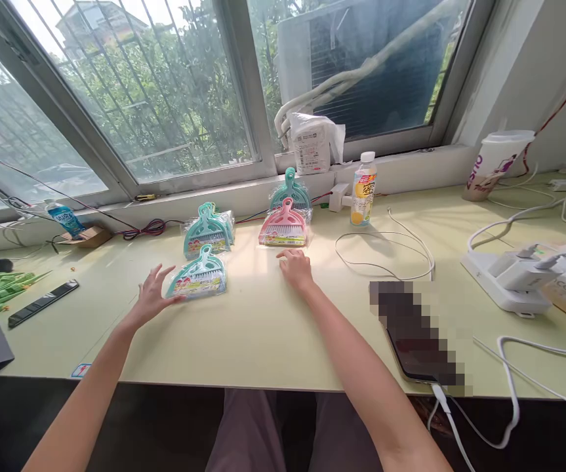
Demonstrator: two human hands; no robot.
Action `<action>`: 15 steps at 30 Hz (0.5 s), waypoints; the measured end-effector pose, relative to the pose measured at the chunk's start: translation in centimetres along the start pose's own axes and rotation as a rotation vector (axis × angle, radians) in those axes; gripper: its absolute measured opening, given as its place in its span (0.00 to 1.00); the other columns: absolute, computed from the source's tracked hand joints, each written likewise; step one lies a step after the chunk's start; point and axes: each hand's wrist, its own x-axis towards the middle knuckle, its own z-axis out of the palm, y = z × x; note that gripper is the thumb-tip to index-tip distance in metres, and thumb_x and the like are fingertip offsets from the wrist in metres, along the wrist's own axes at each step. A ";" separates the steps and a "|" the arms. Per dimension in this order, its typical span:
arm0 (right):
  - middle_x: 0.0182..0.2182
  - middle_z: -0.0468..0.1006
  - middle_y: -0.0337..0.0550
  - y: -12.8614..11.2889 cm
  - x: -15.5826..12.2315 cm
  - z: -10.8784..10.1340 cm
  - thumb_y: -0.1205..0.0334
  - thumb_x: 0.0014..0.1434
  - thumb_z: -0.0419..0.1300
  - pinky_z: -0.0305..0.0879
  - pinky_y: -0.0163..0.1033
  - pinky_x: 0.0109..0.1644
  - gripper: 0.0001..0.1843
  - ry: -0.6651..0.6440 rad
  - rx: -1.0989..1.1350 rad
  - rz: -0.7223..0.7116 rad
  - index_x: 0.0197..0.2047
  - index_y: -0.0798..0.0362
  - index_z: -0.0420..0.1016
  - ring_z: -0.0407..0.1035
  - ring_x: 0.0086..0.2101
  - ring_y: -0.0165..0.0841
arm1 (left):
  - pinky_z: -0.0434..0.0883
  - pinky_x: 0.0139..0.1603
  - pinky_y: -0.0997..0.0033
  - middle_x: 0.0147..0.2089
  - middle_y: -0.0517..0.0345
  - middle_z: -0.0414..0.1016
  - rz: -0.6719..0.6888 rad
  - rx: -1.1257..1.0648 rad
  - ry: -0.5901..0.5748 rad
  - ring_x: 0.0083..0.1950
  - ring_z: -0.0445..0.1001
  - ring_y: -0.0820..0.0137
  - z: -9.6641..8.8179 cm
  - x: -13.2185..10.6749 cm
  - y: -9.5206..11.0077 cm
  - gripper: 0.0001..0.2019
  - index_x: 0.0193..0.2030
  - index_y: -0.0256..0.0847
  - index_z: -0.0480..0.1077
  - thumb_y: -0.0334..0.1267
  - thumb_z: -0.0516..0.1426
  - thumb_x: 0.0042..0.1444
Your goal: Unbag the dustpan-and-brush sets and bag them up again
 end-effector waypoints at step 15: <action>0.65 0.56 0.51 -14.0 2.0 14.4 0.74 0.53 0.53 0.55 0.46 0.66 0.44 0.098 0.474 -0.256 0.70 0.52 0.41 0.52 0.65 0.38 | 0.73 0.46 0.59 0.51 0.48 0.72 -0.078 -0.468 0.413 0.46 0.75 0.61 4.0 3.3 -1.2 0.44 0.69 0.47 0.47 0.47 0.63 0.47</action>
